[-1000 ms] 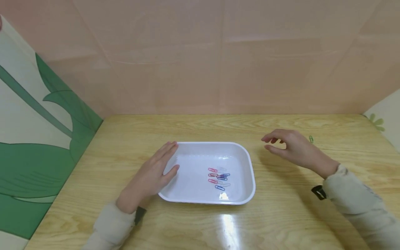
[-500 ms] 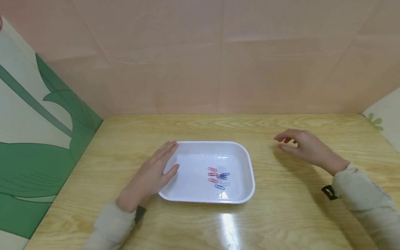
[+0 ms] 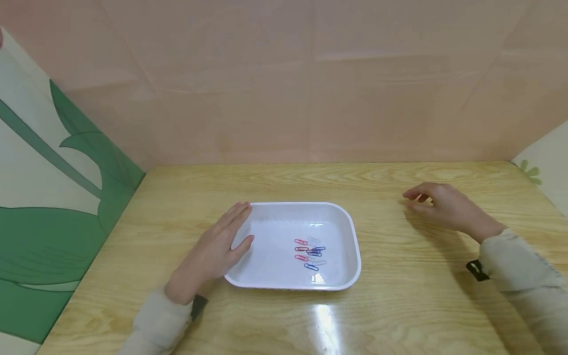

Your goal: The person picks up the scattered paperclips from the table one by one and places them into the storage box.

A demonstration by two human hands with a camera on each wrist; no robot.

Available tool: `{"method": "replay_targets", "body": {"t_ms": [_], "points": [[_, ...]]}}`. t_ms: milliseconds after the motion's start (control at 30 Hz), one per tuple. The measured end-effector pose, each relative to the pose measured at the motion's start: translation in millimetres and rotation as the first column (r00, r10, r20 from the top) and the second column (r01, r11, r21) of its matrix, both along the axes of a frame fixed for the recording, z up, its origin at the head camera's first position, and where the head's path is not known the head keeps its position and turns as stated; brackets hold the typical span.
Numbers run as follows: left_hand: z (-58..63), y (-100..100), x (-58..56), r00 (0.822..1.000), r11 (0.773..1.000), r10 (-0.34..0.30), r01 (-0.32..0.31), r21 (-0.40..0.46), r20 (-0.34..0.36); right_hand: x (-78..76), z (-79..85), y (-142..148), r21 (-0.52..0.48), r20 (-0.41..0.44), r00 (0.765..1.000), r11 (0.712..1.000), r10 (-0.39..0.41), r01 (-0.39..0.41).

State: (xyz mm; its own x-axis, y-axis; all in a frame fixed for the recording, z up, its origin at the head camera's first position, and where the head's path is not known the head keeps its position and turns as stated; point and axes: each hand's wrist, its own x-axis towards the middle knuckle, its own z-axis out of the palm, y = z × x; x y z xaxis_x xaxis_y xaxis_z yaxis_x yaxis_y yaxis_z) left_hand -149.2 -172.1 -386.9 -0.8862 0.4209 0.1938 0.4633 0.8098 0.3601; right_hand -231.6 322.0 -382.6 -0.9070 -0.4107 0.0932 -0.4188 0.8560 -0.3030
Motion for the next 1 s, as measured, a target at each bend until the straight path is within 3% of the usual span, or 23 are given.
{"method": "replay_targets", "body": {"t_ms": [367, 700, 833, 1000], "points": [[0.2, -1, 1.2, 1.000, 1.000, 0.008, -0.008, -0.006, -0.006, -8.1, -2.7, 9, 0.055, 0.007, 1.000, 0.998, -0.012, 0.012], [-0.5, 0, 2.4, 1.000, 1.000, -0.003, 0.003, -0.001, -0.018, -17.6, -6.2, 9, 0.141, 0.078, 0.996, 0.990, -0.036, 0.024], [-0.5, 0, 3.0, 1.000, 1.000, -0.006, 0.006, 0.002, -0.026, -18.5, -4.4, 7, 0.132, 0.081, 0.996, 0.991, -0.030, 0.020], [-0.5, 0, 2.7, 0.999, 1.000, -0.013, 0.013, 0.001, -0.030, -24.4, -3.7, 8, 0.122, 0.152, 0.988, 0.993, -0.027, 0.008]]}}
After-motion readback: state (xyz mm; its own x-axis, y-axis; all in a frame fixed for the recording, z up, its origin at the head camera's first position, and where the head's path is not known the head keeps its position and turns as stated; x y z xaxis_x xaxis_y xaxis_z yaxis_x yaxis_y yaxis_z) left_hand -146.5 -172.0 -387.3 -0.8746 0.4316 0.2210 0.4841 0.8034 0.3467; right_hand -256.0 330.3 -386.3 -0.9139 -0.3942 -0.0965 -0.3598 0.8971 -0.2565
